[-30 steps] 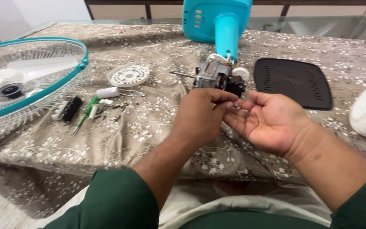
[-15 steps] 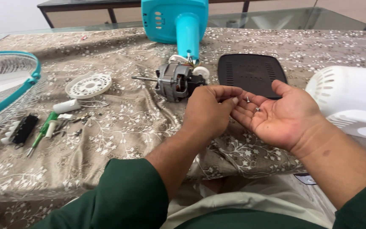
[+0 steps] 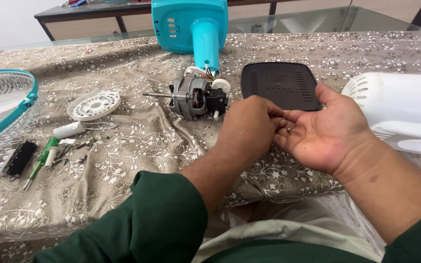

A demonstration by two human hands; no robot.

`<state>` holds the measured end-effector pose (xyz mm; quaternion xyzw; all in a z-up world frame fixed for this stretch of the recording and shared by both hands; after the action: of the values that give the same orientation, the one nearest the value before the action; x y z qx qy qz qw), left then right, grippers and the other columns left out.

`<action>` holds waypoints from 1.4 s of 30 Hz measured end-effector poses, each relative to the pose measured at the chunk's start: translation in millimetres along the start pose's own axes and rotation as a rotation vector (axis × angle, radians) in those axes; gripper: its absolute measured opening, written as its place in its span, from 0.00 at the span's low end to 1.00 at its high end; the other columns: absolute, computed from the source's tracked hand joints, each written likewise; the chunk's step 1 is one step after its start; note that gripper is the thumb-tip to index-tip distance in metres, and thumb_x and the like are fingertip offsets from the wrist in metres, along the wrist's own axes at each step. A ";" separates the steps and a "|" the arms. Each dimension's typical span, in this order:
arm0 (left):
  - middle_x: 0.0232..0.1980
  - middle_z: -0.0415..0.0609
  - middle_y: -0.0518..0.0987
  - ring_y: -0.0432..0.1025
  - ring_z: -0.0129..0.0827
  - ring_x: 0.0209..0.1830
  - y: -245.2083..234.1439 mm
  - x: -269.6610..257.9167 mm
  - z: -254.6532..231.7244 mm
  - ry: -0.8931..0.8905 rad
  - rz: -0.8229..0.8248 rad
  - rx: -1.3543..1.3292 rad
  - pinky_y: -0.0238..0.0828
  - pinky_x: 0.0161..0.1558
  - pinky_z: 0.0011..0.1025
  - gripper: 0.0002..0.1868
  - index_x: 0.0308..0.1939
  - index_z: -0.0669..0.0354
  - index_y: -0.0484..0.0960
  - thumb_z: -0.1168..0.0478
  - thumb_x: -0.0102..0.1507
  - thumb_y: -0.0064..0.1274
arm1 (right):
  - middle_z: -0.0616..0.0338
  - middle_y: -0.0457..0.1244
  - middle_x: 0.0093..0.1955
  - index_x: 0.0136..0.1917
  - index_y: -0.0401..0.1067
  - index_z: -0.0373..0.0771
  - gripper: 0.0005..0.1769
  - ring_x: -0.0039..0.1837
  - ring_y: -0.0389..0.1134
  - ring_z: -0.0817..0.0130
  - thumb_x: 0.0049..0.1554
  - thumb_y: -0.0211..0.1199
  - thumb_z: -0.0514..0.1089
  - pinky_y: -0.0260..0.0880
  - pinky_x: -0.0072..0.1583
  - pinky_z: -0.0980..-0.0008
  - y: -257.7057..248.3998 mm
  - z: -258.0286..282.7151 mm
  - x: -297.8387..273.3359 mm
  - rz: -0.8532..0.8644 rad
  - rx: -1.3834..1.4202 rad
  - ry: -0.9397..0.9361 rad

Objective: The person assembles an electric fan by attaching the motor housing to the fan head, securing the rear grille, and fastening the neck to the base with a screwdriver. They handle the motor, housing, grille, and neck components and use a screwdriver to tighten screws.

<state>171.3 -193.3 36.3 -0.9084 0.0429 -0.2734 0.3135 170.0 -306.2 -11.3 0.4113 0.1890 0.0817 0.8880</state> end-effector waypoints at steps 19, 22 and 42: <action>0.35 0.51 0.86 0.83 0.40 0.35 7.8 -7.9 4.9 -0.076 0.079 -0.020 0.79 0.42 0.35 0.11 0.42 0.53 0.90 0.61 0.58 0.57 | 0.36 0.64 0.64 0.67 0.60 0.16 0.47 0.64 0.68 0.50 0.66 0.40 0.69 0.71 0.67 0.59 -13.8 -4.4 4.0 -0.203 0.123 -0.011; 0.39 0.48 0.85 0.82 0.35 0.36 13.7 -12.5 21.5 -0.299 0.016 -0.326 0.80 0.39 0.33 0.14 0.47 0.55 0.86 0.61 0.58 0.57 | 0.40 0.63 0.63 0.67 0.61 0.23 0.41 0.62 0.69 0.52 0.67 0.40 0.66 0.72 0.66 0.58 -12.2 0.7 4.9 -0.230 0.091 -0.089; 0.28 0.40 0.75 0.65 0.26 0.24 -56.3 -56.4 165.2 -0.942 -0.482 -1.327 0.57 0.28 0.25 0.12 0.36 0.52 0.75 0.55 0.70 0.40 | 0.58 0.68 0.57 0.60 0.74 0.35 0.30 0.60 0.67 0.72 0.68 0.48 0.63 0.67 0.60 0.69 109.8 -41.9 13.7 0.445 -1.147 -0.735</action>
<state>204.8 -44.0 -64.9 -0.9073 -0.1353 0.1562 -0.3662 166.8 -201.6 43.9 -0.0905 -0.2833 0.2033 0.9328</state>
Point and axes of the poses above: each hand's wrist, its own x-axis towards the middle knuckle, its own y-axis out of the palm, z = x × y, the point moved 8 cm from there along x, towards the middle knuckle
